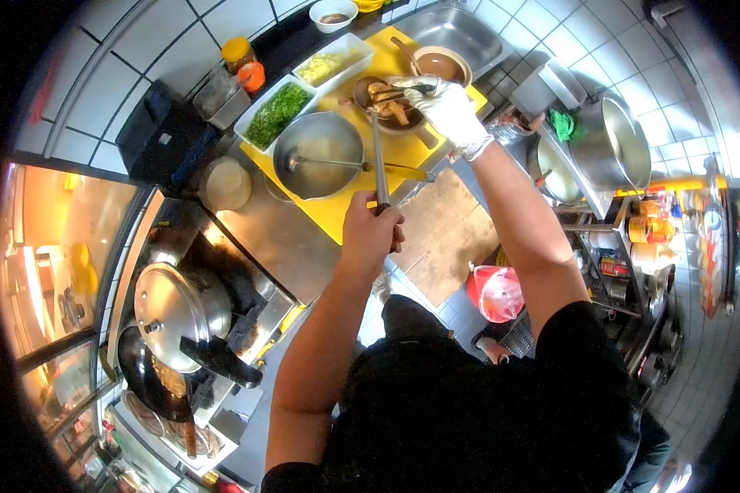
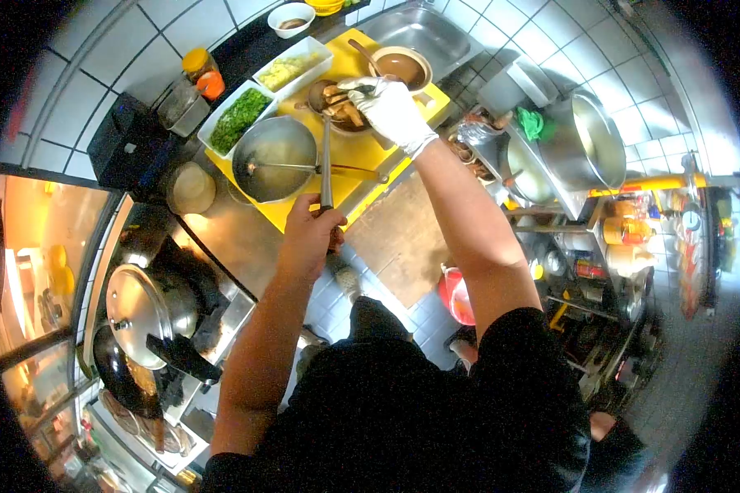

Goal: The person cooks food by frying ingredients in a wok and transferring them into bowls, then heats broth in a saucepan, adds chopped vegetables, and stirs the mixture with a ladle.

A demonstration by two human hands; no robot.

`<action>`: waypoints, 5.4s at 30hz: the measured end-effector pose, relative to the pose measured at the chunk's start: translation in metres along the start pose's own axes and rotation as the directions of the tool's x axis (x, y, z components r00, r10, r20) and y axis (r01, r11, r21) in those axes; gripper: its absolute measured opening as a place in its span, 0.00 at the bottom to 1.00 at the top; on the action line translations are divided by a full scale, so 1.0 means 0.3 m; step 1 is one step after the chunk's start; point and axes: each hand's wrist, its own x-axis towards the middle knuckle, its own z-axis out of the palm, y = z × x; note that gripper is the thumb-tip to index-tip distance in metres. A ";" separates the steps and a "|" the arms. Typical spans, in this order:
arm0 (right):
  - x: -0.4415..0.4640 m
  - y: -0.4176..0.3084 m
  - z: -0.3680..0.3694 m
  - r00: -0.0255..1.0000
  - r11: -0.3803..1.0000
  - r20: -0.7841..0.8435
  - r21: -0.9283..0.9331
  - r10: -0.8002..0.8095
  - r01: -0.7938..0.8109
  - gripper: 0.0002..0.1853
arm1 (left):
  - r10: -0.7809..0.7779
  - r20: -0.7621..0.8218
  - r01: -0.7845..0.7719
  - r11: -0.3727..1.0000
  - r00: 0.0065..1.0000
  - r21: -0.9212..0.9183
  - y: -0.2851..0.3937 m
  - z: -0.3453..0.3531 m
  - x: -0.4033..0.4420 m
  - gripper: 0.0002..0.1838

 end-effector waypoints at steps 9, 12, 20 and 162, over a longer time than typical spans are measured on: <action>-0.001 -0.031 -0.071 0.999 0.993 -0.029 -0.111 0.035 -0.038 0.12 | 0.010 -0.001 -0.010 0.996 1.000 0.093 0.001 0.037 0.011 0.22; 0.007 -0.003 -0.085 0.998 0.994 -0.064 -0.113 -0.006 -0.001 0.12 | 0.008 -0.007 -0.008 0.996 1.000 0.091 0.006 0.041 0.008 0.22; 0.034 0.018 -0.056 0.994 1.000 -0.109 -0.010 -0.020 0.019 0.12 | 0.014 -0.034 -0.011 0.998 0.999 0.069 0.015 0.055 -0.003 0.22; -1.155 -1.636 2.389 0.839 0.630 0.508 0.721 -0.196 -0.289 0.10 | -0.025 -0.681 -0.197 0.949 0.732 -0.246 -0.774 -2.341 -1.957 0.27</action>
